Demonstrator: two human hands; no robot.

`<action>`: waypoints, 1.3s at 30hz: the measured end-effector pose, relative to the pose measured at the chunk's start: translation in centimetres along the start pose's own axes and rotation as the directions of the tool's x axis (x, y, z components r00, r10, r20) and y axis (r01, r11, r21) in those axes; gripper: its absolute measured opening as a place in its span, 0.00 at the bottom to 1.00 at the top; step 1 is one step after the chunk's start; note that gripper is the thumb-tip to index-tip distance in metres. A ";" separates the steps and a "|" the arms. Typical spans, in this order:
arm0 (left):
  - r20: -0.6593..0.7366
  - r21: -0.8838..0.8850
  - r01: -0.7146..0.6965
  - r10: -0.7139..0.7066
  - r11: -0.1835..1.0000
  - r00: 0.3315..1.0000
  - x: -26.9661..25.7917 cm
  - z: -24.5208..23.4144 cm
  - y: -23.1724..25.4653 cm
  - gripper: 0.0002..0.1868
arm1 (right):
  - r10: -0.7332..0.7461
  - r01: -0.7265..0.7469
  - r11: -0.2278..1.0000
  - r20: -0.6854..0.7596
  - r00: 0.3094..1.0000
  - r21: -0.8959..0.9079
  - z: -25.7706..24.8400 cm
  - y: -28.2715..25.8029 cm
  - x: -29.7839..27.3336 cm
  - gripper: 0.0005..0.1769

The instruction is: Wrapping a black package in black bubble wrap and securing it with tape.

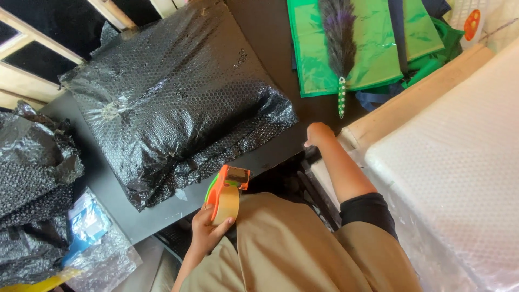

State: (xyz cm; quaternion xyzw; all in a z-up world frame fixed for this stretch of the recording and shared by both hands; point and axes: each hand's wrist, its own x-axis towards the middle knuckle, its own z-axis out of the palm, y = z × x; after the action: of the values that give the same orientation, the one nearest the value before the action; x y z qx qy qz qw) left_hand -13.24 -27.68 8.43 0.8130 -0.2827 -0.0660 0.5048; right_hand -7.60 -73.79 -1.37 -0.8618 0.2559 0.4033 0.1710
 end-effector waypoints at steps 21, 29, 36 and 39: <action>0.079 0.021 0.078 -0.079 0.997 0.994 -1.3 -2.7 -2.1 0.21 | -0.165 0.585 0.567 -0.615 0.771 0.580 -0.2 -8.0 -12.4 0.13; 0.128 0.045 -0.037 0.031 0.998 0.991 -1.5 -5.2 -2.4 0.19 | -0.520 0.938 0.307 -0.798 0.305 0.158 4.8 -18.8 -22.1 0.19; 0.180 0.073 0.009 -0.023 0.997 0.983 -2.7 -7.6 -2.9 0.23 | -0.487 0.924 0.360 -0.819 0.303 0.128 8.2 -21.8 -21.7 0.08; 0.257 0.083 0.061 -0.081 0.995 0.963 -2.0 -8.7 -1.0 0.18 | -0.486 0.920 0.379 -0.826 0.288 0.097 9.8 -22.9 -22.4 0.09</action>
State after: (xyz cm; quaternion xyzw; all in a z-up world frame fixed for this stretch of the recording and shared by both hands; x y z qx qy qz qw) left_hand -11.12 -19.47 11.43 0.8251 -0.3193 -0.1795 0.4301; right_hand -12.50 -43.52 12.13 -0.8599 -0.0332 -0.1714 0.4797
